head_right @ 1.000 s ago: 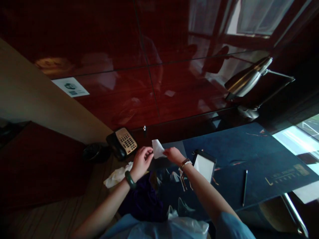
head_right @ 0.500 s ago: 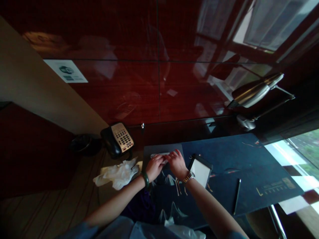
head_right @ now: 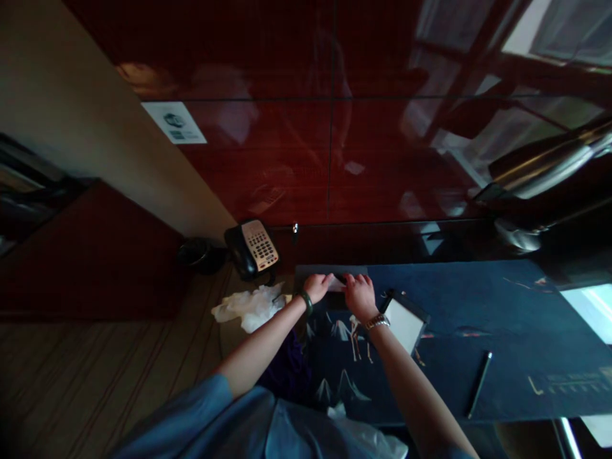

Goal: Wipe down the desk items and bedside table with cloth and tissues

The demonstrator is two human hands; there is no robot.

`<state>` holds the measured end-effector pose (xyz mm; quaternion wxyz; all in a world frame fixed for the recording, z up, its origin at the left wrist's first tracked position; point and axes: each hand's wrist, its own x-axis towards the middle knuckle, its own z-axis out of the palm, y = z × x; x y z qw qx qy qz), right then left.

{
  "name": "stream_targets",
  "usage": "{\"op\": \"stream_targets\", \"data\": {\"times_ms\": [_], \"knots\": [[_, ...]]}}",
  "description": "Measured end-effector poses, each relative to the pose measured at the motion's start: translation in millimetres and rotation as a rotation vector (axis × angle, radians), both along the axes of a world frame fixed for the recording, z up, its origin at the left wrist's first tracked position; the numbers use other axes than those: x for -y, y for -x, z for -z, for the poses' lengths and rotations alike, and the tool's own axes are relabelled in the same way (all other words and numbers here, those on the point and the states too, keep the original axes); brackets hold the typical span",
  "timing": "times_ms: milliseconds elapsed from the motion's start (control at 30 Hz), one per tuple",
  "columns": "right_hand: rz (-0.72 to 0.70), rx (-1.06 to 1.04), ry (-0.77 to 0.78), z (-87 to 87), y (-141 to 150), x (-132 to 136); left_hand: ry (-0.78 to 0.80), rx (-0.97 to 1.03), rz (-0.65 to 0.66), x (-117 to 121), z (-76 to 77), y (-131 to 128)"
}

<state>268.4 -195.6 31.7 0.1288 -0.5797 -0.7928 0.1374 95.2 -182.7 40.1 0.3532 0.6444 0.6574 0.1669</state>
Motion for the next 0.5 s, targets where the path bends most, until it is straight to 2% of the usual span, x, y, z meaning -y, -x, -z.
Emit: {"op": "stream_targets", "data": {"times_ms": [67,133,233,300,367,400,433,500], "knots": [[0.022,-0.032,-0.092,-1.0,-5.1,9.0,-0.059,0.042,-0.043,19.7,-11.0,21.6],[-0.012,-0.105,-0.153,-4.2,-5.2,27.6,-0.18,0.038,-0.135,51.0,-21.7,61.6],[-0.244,-0.266,-0.025,-7.7,18.9,75.2,-0.331,-0.152,-0.342,103.8,-24.5,135.1],[-0.448,-0.357,0.116,-5.3,53.4,109.6,-0.255,-0.188,-0.425,125.4,-14.5,173.4],[-0.583,-0.406,0.24,-0.1,93.2,132.4,-0.105,-0.073,-0.457,129.4,-2.3,192.9],[-0.599,-0.433,0.286,1.7,110.6,137.0,-0.047,0.005,-0.471,126.7,1.5,195.6],[-0.585,-0.476,0.311,1.9,124.3,137.1,-0.007,0.076,-0.486,122.7,2.3,194.6],[-0.496,-0.615,0.286,-4.5,137.7,127.9,0.026,0.202,-0.493,116.4,-6.4,186.7]]}}
